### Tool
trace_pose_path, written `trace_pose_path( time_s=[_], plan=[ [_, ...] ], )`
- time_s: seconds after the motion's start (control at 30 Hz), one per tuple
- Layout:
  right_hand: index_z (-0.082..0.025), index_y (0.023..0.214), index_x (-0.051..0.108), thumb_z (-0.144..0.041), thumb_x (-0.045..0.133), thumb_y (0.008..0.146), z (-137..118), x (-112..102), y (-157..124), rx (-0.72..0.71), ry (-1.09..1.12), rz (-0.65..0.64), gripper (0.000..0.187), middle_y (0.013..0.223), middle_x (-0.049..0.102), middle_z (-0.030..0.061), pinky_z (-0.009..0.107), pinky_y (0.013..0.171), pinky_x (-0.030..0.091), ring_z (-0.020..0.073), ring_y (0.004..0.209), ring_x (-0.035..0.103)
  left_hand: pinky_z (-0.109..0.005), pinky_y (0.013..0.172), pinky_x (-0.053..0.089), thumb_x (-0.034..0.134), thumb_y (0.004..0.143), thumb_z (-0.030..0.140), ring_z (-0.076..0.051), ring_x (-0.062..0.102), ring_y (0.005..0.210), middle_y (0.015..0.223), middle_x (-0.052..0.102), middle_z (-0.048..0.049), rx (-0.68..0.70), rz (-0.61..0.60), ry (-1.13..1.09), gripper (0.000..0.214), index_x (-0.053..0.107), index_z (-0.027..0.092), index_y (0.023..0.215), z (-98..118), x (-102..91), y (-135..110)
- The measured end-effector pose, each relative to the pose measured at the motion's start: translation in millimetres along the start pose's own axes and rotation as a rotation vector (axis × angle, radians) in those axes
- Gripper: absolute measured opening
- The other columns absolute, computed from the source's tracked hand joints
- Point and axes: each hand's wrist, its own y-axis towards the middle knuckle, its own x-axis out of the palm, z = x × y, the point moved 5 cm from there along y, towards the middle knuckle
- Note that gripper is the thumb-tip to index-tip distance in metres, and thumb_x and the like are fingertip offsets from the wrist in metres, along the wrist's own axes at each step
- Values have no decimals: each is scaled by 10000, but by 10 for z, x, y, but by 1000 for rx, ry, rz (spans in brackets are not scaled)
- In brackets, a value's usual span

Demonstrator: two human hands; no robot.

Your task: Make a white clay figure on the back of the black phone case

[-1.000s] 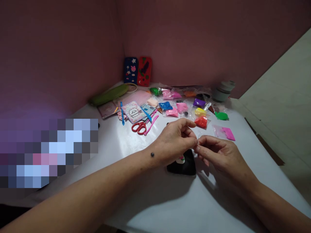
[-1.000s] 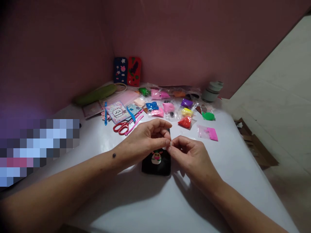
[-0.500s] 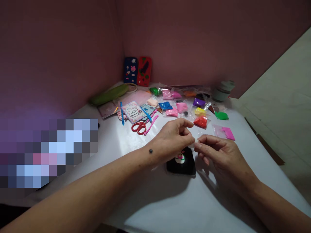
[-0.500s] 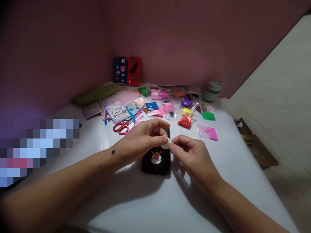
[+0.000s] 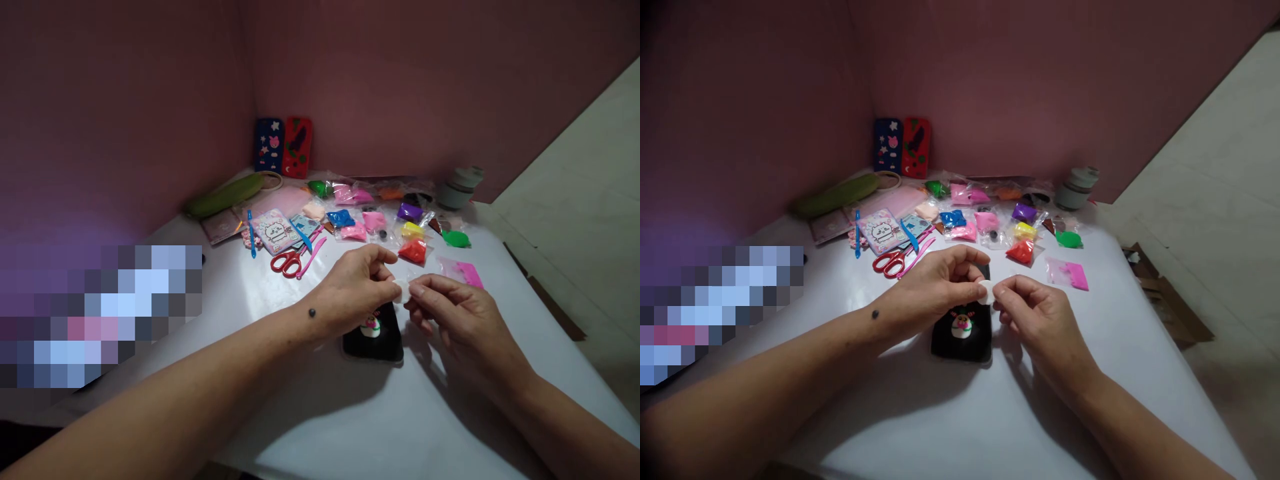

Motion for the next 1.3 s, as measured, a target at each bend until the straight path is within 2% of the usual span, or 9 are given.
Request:
trace_pose_path(
  time_s=[0.1, 0.23, 0.5, 0.63, 0.8, 1.0, 1.2, 1.3],
  plan=[
    [-201, 730, 633, -444, 681, 773, 40, 31, 12, 39, 38, -44, 251, 627, 550, -16, 253, 492, 339, 121, 536, 448, -208, 565, 400, 581, 731, 108, -76, 514, 595, 704, 561, 30, 14, 33, -10, 329, 505, 144, 1049, 28, 2, -5],
    [-198, 695, 610, -431, 684, 774, 57, 39, 21, 54, 24, -42, 257, 566, 511, -33, 244, 481, 325, 112, 507, 421, -214, 539, 390, 575, 734, 130, -77, 496, 571, 689, 557, 30, 18, 26, 45, 320, 510, 131, 1047, 35, 5, 7],
    [-205, 736, 631, -390, 667, 790, 81, 34, 10, 55, 88, -81, 197, 651, 563, -16, 251, 503, 352, 119, 533, 450, -216, 532, 399, 585, 728, 134, -82, 505, 571, 681, 551, 33, 26, 76, 32, 314, 521, 137, 1036, 22, -23, 16],
    [-214, 729, 626, -410, 700, 756, 117, 35, 23, 62, 64, -64, 212, 579, 515, -37, 251, 489, 333, 126, 515, 441, -219, 534, 388, 587, 728, 152, -81, 494, 569, 684, 557, 29, 35, 57, 35, 319, 516, 133, 1039, 19, -15, 19],
    [-203, 676, 608, -372, 711, 754, 93, 27, 12, 48, 86, -37, 212, 597, 502, -35, 236, 484, 329, 112, 532, 423, -230, 558, 395, 578, 737, 178, -82, 479, 579, 694, 556, 29, 64, 40, 40, 338, 509, 142, 1067, 16, -26, 26],
    [-196, 720, 640, -363, 694, 772, 30, 44, -11, 59, 146, -58, 183, 637, 551, -8, 249, 497, 343, 119, 544, 441, -238, 586, 407, 572, 744, 177, -88, 502, 597, 699, 558, 26, 80, 23, 17, 337, 511, 145, 1073, 13, -23, 17],
    [-195, 673, 628, -360, 680, 782, 44, 24, -9, 36, 109, -39, 204, 586, 522, -19, 250, 493, 319, 120, 533, 415, -260, 636, 434, 531, 814, 251, -114, 547, 668, 741, 594, -17, 56, 87, 39, 264, 531, 128, 1048, 15, -72, 26],
    [-187, 666, 629, -371, 696, 755, 49, 26, -2, 34, 97, -53, 215, 576, 508, -18, 244, 478, 305, 118, 527, 400, -256, 610, 425, 585, 794, 293, -111, 535, 644, 725, 573, 3, 40, 62, 39, 323, 522, 135, 1069, 16, -48, 25]
  ],
)
